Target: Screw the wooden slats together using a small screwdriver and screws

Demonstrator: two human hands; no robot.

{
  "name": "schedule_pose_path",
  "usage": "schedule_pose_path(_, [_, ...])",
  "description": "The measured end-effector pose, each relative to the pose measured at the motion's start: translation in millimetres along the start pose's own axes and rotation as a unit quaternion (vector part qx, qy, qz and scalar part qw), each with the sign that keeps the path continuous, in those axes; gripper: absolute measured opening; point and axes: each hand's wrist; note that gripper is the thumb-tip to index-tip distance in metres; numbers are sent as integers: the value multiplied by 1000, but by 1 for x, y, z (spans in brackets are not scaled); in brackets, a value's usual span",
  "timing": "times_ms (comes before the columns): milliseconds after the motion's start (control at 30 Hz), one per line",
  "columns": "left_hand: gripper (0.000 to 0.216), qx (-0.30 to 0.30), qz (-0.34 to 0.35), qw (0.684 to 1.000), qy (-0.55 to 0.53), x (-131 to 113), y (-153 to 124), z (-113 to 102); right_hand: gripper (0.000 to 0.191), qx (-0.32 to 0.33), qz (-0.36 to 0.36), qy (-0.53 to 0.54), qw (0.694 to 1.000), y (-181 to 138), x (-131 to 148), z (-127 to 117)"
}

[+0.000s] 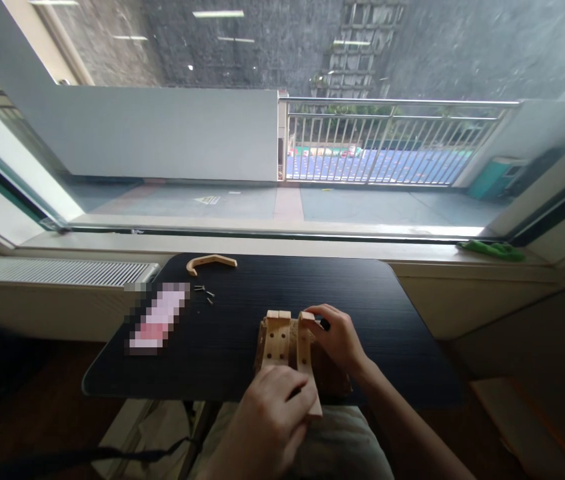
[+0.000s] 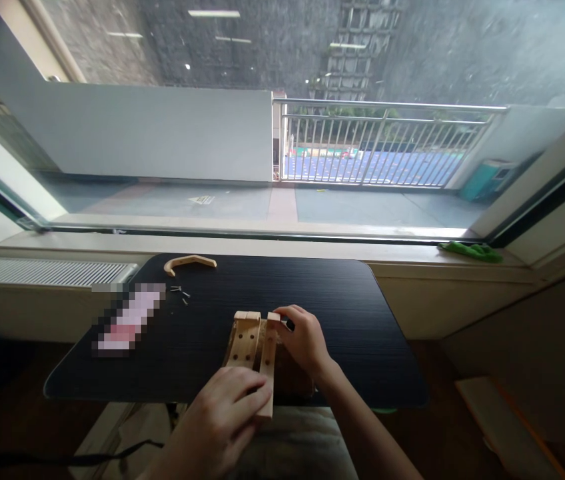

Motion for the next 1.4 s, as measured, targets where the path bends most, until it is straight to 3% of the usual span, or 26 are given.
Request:
schedule_pose_path(100, [31, 10, 2, 1000, -11, 2, 0, -1, 14, 20, -11, -23, 999, 1, 1, 1])
schedule_pose_path(667, [44, 47, -46, 996, -57, 13, -10, 0, 15, 83, -25, -125, 988, 7, -3, 7])
schedule_pose_path(1400, [46, 67, -34, 997, -26, 18, -7, 1, 16, 79, -34, -144, 986, 5, -9, 10])
Point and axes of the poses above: each hand's wrist, its own y-axis towards the middle knuckle, its own z-axis out of the palm, x = y × z, and after that the axes turned 10 degrees about y, right-handed
